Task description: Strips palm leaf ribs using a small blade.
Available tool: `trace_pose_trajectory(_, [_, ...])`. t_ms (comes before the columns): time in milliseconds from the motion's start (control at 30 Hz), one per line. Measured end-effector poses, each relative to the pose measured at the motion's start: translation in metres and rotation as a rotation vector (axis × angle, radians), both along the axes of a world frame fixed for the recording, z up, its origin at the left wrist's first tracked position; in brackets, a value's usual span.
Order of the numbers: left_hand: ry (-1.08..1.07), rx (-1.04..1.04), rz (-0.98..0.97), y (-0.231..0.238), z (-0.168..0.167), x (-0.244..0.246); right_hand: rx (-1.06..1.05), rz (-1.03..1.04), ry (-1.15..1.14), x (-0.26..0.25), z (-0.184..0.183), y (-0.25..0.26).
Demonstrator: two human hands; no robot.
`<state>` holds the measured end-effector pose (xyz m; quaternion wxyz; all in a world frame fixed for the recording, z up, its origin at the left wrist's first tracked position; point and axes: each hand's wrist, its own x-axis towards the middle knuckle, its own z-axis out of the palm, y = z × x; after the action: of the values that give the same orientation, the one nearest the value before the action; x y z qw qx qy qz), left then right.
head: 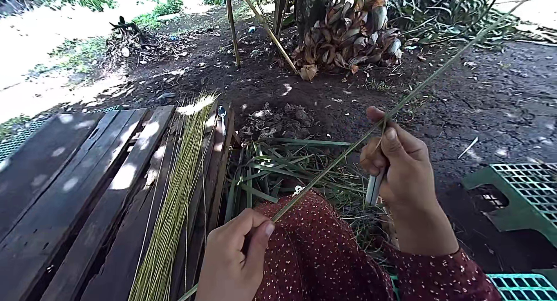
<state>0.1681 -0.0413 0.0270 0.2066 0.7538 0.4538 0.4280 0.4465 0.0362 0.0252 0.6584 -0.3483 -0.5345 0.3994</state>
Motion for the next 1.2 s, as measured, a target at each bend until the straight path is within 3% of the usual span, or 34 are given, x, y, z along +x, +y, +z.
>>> trace_pose_trajectory(167, [0.042, -0.005, 0.038, 0.002, -0.003, 0.008, -0.119, 0.492, -0.135, -0.030, -0.017, -0.026])
trace_pose_trajectory(233, [0.058, 0.002, 0.041, 0.001, -0.004, 0.009, -0.122, 0.599, -0.153, -0.039, -0.023, -0.031])
trace_pose_trajectory(400, [0.103, -0.078, 0.027, -0.016, 0.002, -0.020, -0.111, 0.175, -0.059, 0.004, -0.009, -0.001])
trace_pose_trajectory(533, [0.137, -0.149, -0.038, -0.023, 0.008, -0.049, -0.013, -0.034, 0.013, 0.039, 0.009, 0.014])
trace_pose_trajectory(633, [0.193, -0.170, -0.029, -0.016, 0.019, -0.044, -0.001, -0.017, 0.013, 0.026, 0.013, 0.007])
trace_pose_trajectory(833, [0.168, 0.122, 0.049, 0.009, 0.028, 0.018, 0.068, 0.436, -0.128, -0.043, -0.015, -0.031])
trace_pose_trajectory(1000, [0.255, 0.023, 0.057, -0.006, 0.034, -0.007, 0.006, 0.145, -0.025, -0.011, -0.009, -0.005])
trace_pose_trajectory(1200, [0.314, -0.155, 0.108, -0.034, 0.034, -0.087, -0.082, -0.224, 0.014, 0.086, 0.008, 0.060])
